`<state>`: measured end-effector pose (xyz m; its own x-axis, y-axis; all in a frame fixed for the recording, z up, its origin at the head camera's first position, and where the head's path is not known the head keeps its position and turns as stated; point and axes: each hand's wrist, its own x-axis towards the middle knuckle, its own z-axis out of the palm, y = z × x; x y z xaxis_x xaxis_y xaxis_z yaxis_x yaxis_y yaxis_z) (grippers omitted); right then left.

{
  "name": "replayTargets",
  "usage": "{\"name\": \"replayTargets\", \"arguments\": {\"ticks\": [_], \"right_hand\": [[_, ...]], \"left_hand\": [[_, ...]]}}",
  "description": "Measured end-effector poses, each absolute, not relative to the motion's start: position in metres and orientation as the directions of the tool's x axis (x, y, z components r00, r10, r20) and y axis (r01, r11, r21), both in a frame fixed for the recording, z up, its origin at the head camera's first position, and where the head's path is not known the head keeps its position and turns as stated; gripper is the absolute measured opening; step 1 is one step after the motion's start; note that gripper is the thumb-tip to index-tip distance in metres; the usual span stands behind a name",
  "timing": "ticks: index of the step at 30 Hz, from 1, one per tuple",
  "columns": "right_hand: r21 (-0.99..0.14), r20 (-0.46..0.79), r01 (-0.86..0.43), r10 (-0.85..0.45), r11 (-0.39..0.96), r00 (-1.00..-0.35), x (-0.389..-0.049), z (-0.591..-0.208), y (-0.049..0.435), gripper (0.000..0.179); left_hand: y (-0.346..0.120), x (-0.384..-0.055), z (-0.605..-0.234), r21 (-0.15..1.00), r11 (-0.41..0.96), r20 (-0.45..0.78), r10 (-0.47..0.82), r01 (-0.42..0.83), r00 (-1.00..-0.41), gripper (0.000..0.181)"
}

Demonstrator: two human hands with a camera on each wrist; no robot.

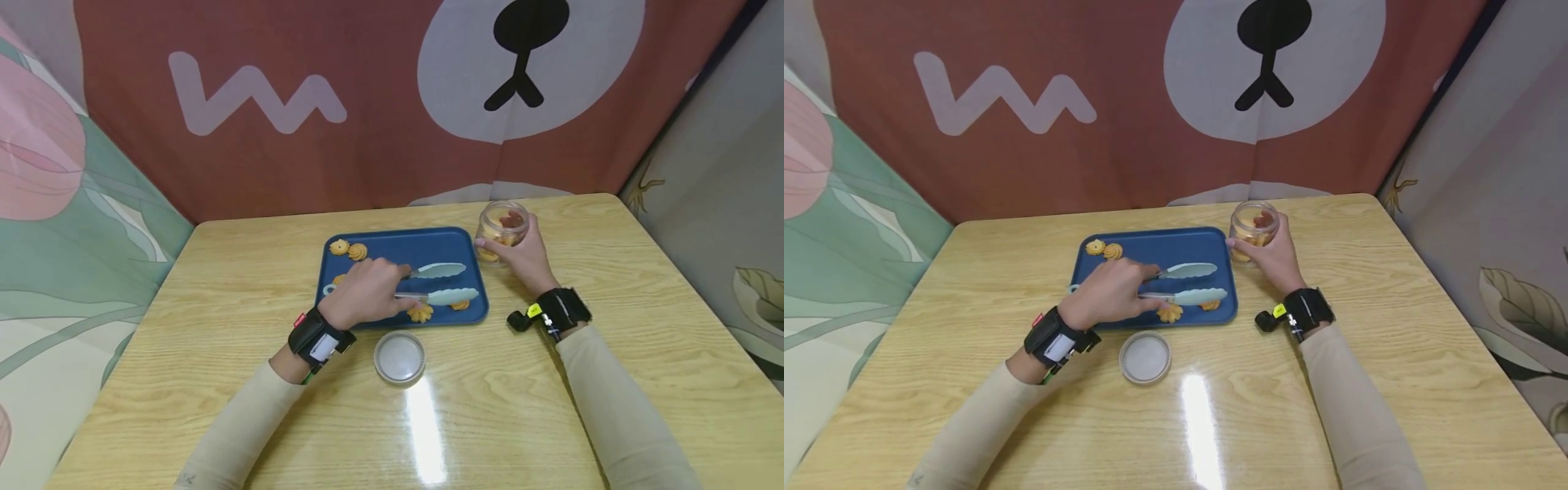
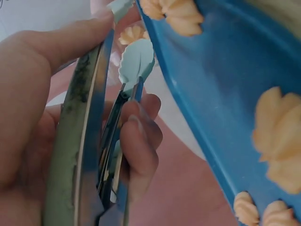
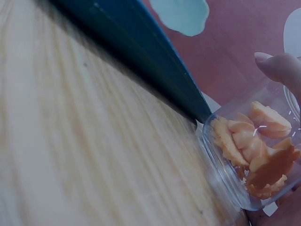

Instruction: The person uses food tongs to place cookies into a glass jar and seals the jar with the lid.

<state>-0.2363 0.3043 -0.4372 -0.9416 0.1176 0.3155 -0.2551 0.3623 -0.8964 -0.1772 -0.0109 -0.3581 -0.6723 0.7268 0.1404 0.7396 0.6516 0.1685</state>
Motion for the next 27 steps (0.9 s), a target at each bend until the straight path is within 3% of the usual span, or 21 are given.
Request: {"name": "replayTargets", "arguments": {"ticks": [27], "right_hand": [[-0.892, 0.312, -0.249, 0.116, 0.377, -0.943, -0.2348, -0.4361, 0.3038, 0.088]], "left_hand": [[-0.0116, -0.1699, -0.368, 0.118, 0.655, 0.123, 0.736, 0.746, -0.666, 0.064]]}}
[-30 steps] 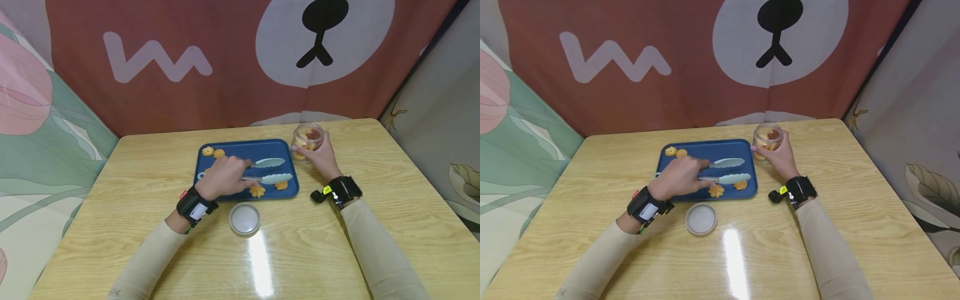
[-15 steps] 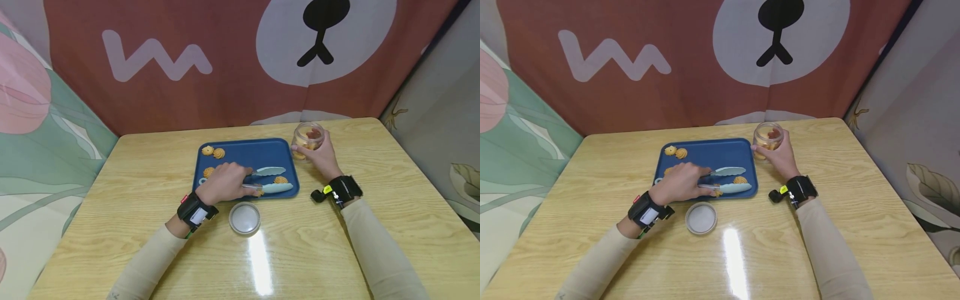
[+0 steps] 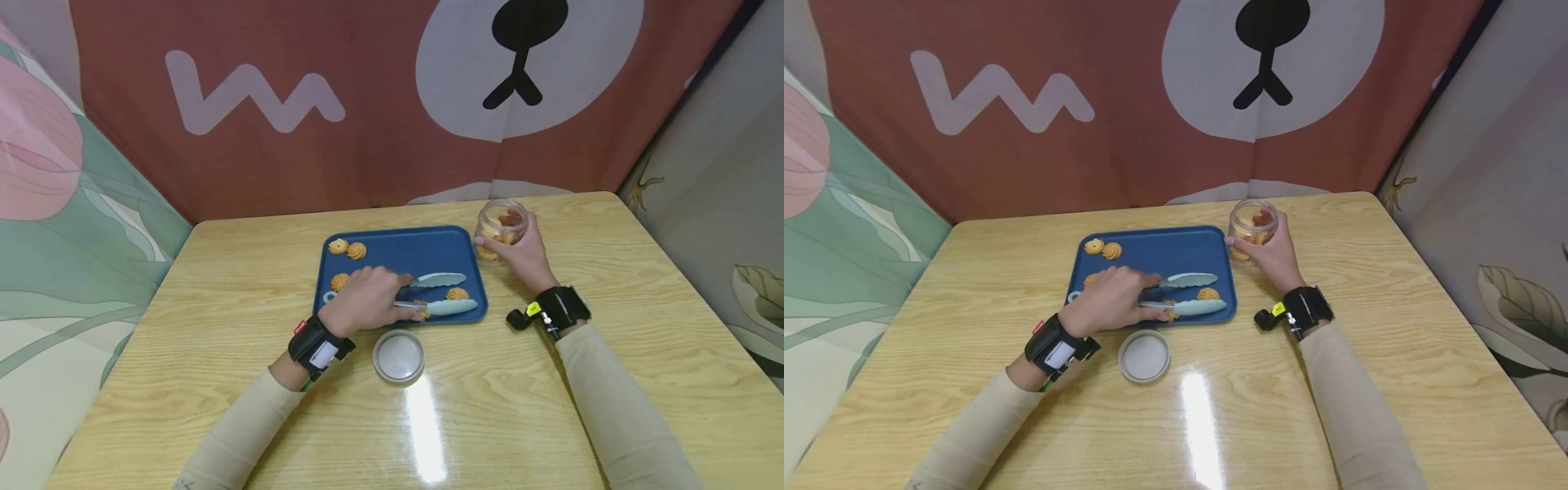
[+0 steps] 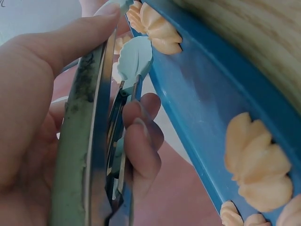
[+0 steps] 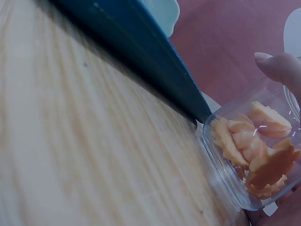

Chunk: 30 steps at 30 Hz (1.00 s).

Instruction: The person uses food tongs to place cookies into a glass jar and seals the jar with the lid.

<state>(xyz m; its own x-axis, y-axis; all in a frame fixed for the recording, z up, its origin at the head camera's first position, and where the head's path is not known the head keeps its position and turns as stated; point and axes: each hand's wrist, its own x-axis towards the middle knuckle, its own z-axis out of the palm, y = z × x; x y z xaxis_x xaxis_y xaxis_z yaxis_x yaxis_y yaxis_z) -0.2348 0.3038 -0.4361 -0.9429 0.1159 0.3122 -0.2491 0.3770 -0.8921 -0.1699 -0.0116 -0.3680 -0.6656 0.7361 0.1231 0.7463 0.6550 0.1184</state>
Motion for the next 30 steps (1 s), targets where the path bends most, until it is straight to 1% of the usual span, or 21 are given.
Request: {"name": "replayTargets", "arguments": {"ticks": [11, 21, 30], "right_hand": [[-0.893, 0.314, -0.253, 0.112, 0.374, -0.943, -0.2358, -0.4359, 0.3048, 0.088], [-0.897, 0.311, -0.252, 0.115, 0.363, -0.943, -0.2329, -0.4343, 0.3026, 0.087], [-0.898, 0.316, -0.26, 0.11, 0.355, -0.943, -0.2335, -0.4353, 0.3043, 0.087]], "left_hand": [[-0.0115, -0.1709, -0.3696, 0.13, 0.629, 0.16, 0.749, 0.766, -0.643, 0.055], [-0.0106, -0.1698, -0.3712, 0.135, 0.642, 0.134, 0.743, 0.755, -0.656, 0.052], [-0.0096, -0.1692, -0.3692, 0.117, 0.652, 0.133, 0.737, 0.749, -0.663, 0.051]]}}
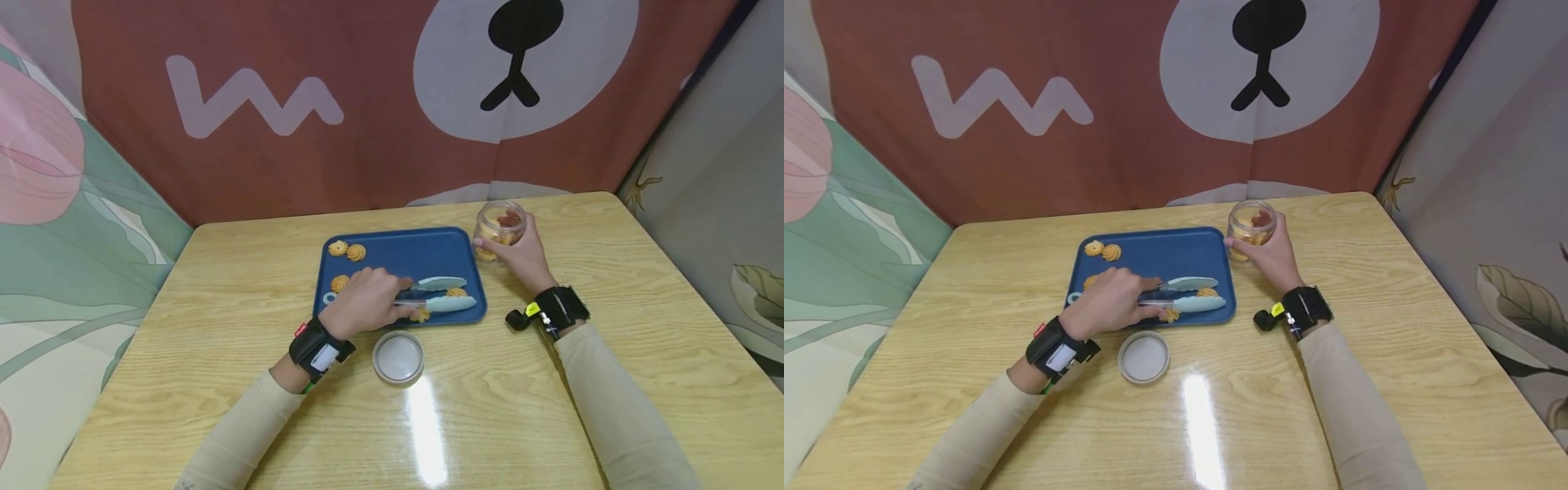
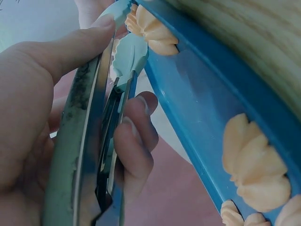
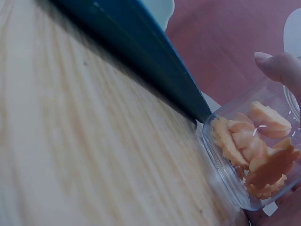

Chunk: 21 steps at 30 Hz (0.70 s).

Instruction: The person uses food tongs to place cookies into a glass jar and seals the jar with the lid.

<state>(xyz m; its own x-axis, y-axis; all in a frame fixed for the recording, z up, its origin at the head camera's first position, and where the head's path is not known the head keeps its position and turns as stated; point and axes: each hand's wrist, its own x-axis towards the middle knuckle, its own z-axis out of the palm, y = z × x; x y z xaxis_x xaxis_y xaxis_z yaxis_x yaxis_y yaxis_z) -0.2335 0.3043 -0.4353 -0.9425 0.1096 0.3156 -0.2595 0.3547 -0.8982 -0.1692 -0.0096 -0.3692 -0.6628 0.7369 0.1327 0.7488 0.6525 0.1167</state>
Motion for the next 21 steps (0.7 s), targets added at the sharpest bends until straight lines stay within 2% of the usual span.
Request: {"name": "replayTargets", "arguments": {"ticks": [21], "right_hand": [[-0.908, 0.304, -0.254, 0.106, 0.332, -0.947, -0.232, -0.434, 0.304, 0.086]], "left_hand": [[-0.005, -0.18, -0.343, 0.066, 0.648, 0.241, 0.727, 0.758, -0.643, 0.053]]}}
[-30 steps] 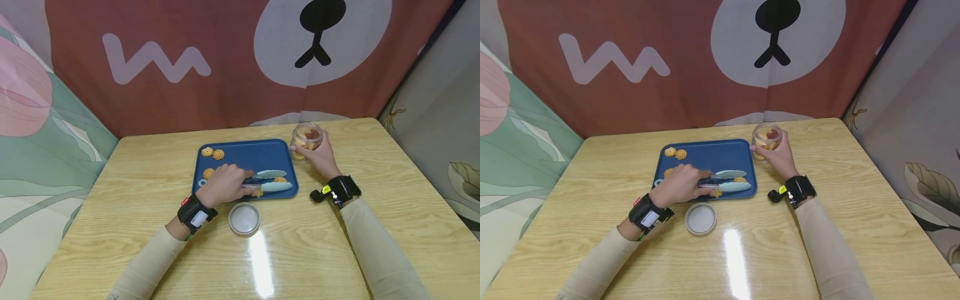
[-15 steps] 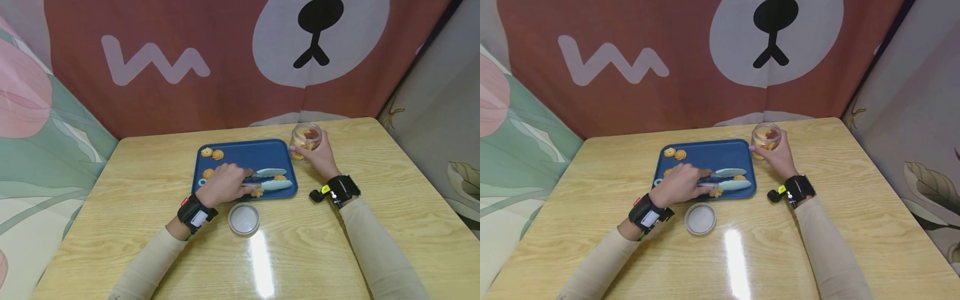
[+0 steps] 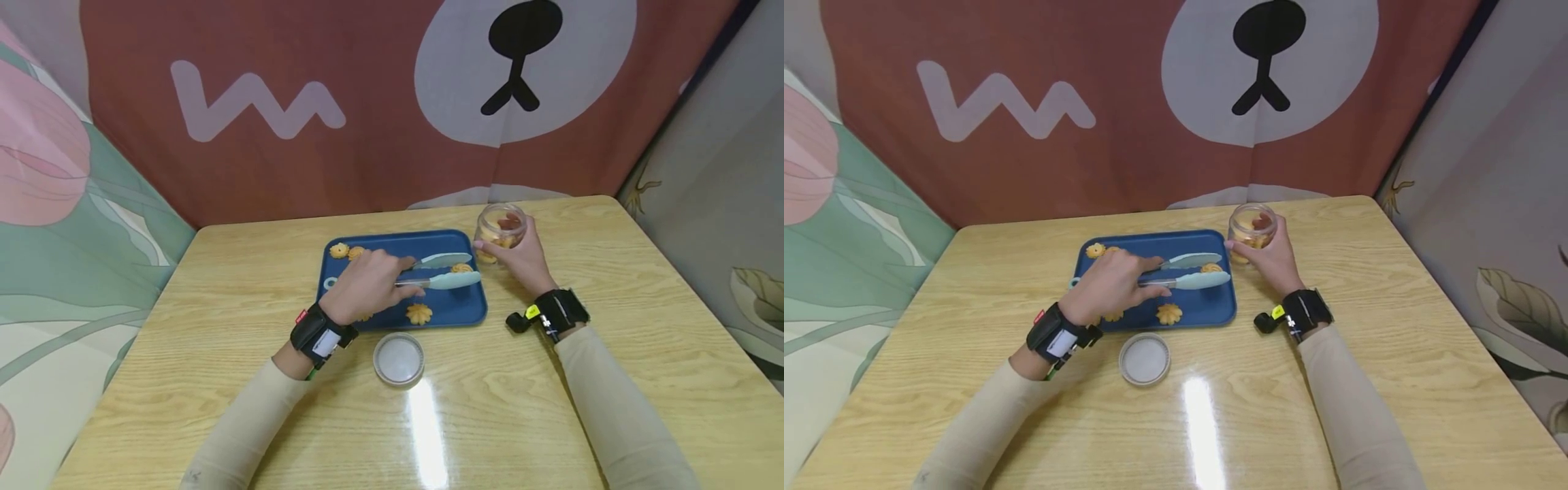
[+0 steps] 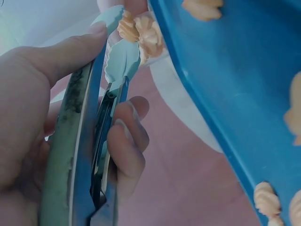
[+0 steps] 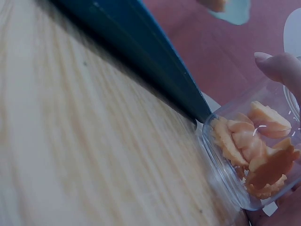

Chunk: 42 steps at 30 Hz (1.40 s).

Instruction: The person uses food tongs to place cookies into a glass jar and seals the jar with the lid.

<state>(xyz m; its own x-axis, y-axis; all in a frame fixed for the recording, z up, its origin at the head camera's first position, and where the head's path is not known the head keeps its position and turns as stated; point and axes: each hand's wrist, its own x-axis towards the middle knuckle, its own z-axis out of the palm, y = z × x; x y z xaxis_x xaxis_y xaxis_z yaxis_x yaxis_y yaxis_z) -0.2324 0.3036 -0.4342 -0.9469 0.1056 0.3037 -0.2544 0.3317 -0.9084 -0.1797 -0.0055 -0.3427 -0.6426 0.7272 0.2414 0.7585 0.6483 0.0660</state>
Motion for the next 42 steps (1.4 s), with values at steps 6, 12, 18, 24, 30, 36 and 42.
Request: {"name": "replayTargets", "arguments": {"ticks": [6, 12, 18, 24, 30, 36, 42], "right_hand": [[-0.911, 0.304, -0.259, 0.1, 0.321, -0.947, -0.232, -0.434, 0.304, 0.089], [-0.914, 0.305, -0.256, 0.116, 0.314, -0.945, -0.235, -0.434, 0.305, 0.082], [-0.919, 0.315, -0.276, 0.105, 0.281, -0.943, -0.23, -0.426, 0.3, 0.076], [-0.913, 0.316, -0.276, 0.093, 0.301, -0.944, -0.228, -0.427, 0.301, 0.087], [-0.905, 0.324, -0.278, 0.098, 0.321, -0.941, -0.234, -0.436, 0.306, 0.089], [-0.92, 0.303, -0.265, 0.094, 0.289, -0.948, -0.233, -0.438, 0.306, 0.091], [-0.923, 0.301, -0.262, 0.104, 0.282, -0.948, -0.234, -0.438, 0.304, 0.086]], "left_hand": [[0.004, -0.188, -0.333, 0.031, 0.649, 0.255, 0.73, 0.76, -0.634, 0.054], [0.013, -0.194, -0.323, -0.019, 0.644, 0.276, 0.739, 0.765, -0.615, 0.057], [0.02, -0.2, -0.316, -0.009, 0.657, 0.301, 0.721, 0.754, -0.625, 0.056], [0.031, -0.208, -0.31, -0.01, 0.666, 0.31, 0.711, 0.745, -0.631, 0.058], [0.047, -0.218, -0.305, -0.017, 0.667, 0.338, 0.705, 0.745, -0.623, 0.056], [0.06, -0.229, -0.304, -0.002, 0.68, 0.35, 0.687, 0.733, -0.637, 0.042], [0.068, -0.239, -0.307, 0.022, 0.695, 0.335, 0.672, 0.719, -0.66, 0.04]]}}
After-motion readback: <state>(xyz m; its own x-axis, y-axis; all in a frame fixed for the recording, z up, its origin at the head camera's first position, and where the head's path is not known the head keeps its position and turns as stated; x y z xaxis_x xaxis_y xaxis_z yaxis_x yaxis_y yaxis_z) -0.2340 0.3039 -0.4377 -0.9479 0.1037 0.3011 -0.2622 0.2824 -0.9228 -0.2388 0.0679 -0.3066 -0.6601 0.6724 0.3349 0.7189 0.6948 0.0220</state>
